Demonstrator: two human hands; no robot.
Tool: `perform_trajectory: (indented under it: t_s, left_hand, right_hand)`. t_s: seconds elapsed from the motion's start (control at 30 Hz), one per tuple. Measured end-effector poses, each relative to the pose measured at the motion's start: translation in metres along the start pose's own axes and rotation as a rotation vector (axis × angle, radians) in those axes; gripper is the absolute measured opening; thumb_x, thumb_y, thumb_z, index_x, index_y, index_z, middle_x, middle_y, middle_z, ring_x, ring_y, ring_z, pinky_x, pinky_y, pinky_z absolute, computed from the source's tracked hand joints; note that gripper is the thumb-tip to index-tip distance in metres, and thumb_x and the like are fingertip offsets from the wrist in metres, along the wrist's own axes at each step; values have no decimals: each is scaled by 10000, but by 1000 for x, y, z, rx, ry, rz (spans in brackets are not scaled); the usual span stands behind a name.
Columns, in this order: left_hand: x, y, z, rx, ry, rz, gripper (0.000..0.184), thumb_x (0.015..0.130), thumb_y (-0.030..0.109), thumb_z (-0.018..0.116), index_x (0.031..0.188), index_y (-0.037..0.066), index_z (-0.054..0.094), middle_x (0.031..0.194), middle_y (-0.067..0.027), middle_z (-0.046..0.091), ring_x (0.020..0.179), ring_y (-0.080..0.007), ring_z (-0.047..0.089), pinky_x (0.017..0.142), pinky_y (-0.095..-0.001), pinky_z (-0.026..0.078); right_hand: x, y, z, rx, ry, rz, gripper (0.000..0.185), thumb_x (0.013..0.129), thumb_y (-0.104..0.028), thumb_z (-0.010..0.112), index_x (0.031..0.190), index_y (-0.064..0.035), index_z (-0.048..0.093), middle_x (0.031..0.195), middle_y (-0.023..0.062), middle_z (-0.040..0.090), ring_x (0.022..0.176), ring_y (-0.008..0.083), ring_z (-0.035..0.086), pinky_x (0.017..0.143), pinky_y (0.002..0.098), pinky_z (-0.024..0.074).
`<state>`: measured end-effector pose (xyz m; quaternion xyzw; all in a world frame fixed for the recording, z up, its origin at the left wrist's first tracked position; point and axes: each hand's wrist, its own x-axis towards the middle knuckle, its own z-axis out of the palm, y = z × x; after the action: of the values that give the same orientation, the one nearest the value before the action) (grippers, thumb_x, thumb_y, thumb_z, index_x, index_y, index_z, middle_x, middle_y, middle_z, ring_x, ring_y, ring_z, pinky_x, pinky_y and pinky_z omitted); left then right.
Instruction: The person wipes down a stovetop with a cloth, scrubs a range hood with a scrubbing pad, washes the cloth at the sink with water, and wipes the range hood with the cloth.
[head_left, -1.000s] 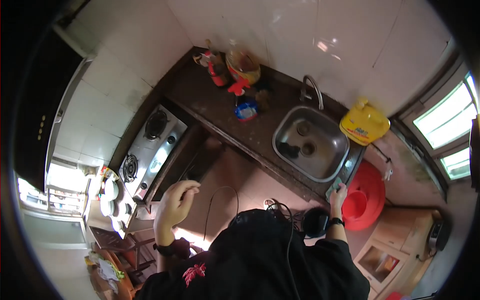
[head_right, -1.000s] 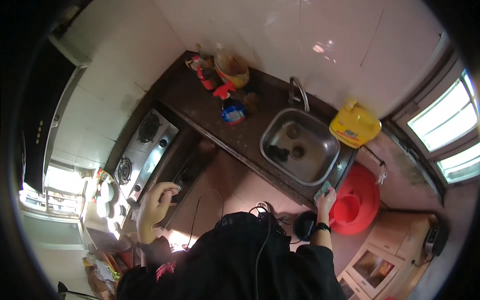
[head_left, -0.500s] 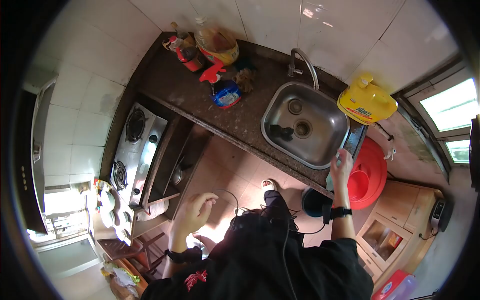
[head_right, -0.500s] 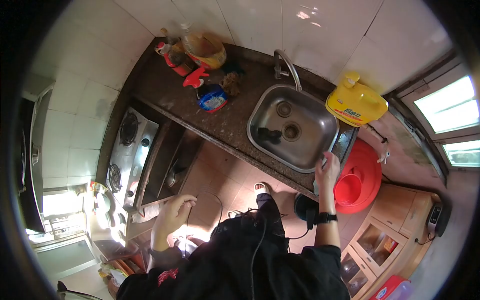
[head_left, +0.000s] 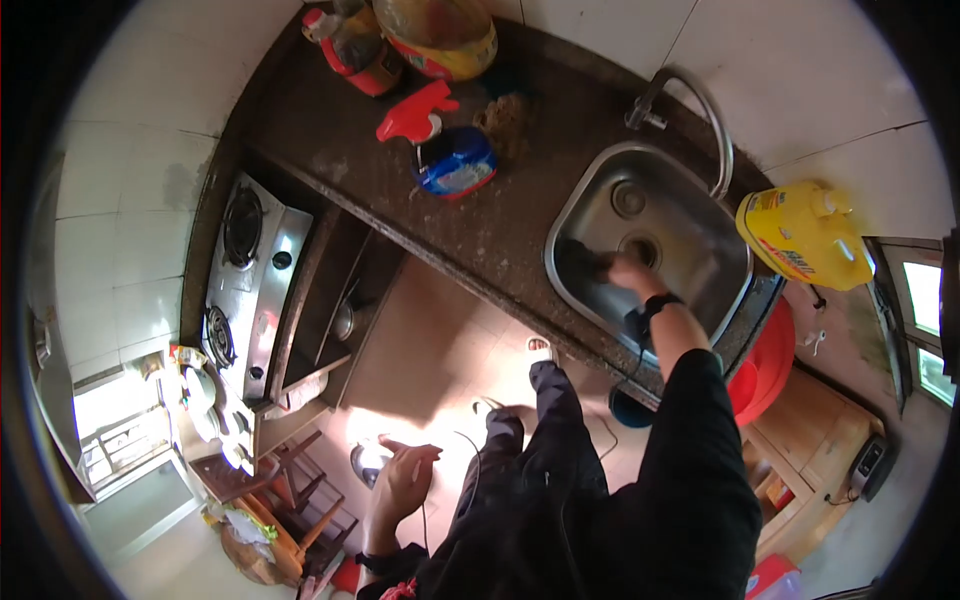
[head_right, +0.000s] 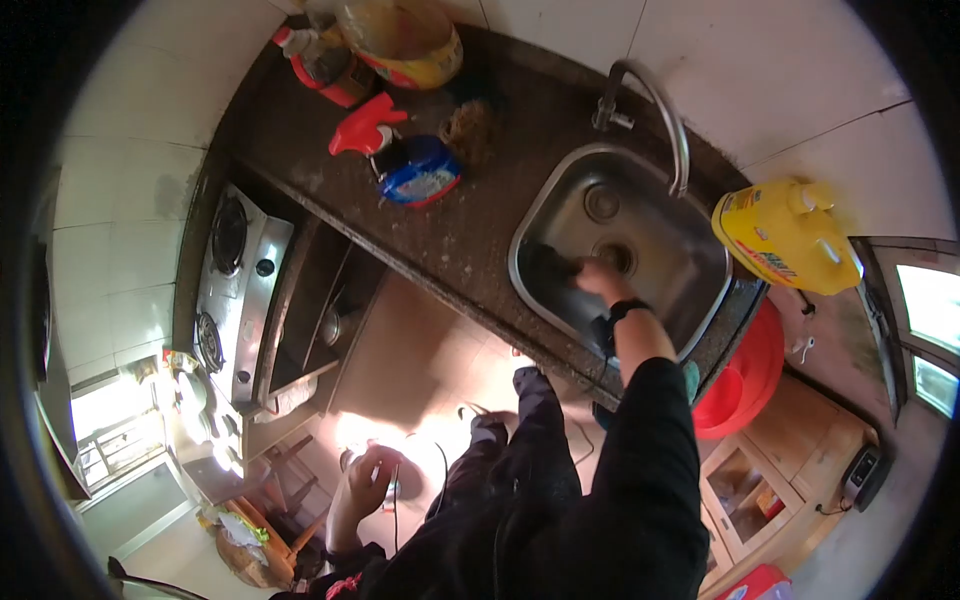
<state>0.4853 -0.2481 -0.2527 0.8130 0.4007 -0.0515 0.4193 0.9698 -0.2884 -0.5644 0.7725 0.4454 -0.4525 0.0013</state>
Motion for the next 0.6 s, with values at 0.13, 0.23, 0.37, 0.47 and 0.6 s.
perform_trajectory:
  t_s: [0.13, 0.23, 0.37, 0.47, 0.6]
  left_hand:
    - [12, -1, 3, -100, -13, -7, 140, 883, 11, 535, 992, 25, 621, 866, -124, 676, 853, -267, 665, 876, -343, 449]
    - [20, 9, 4, -75, -10, -36, 129, 886, 15, 536, 976, 28, 627, 866, -114, 675, 847, -255, 666, 868, -318, 440]
    - [27, 15, 1, -84, -27, -27, 126, 884, 15, 538, 974, 28, 627, 867, -115, 675, 843, -259, 666, 842, -320, 450]
    - [36, 19, -1, -37, -33, 13, 126, 888, 18, 534, 977, 27, 621, 867, -122, 676, 841, -265, 666, 812, -332, 465]
    - [44, 25, -2, -42, -42, -48, 117, 894, 30, 527, 968, 24, 618, 867, -133, 676, 845, -278, 665, 793, -347, 479]
  right_hand:
    - [15, 55, 20, 440, 84, 294, 567, 864, -421, 484, 1184, 40, 564, 1207, 264, 571, 1126, 408, 544, 940, 437, 447]
    - [-11, 39, 20, 382, 481, 285, 499, 830, -349, 569, 1203, -19, 550, 1097, 239, 611, 1068, 405, 566, 914, 447, 456]
    - [-37, 5, 17, 18, 711, 183, 584, 756, -265, 703, 1256, -103, 448, 1153, 162, 552, 1107, 348, 535, 937, 448, 424]
    - [-32, -6, -2, -198, 659, 126, 686, 714, -262, 753, 1288, -138, 398, 1265, 119, 492, 1194, 306, 478, 1009, 427, 363]
    - [5, 4, -1, -253, 409, 46, 690, 719, -269, 741, 1302, -109, 409, 1213, 172, 530, 1161, 338, 512, 969, 423, 411]
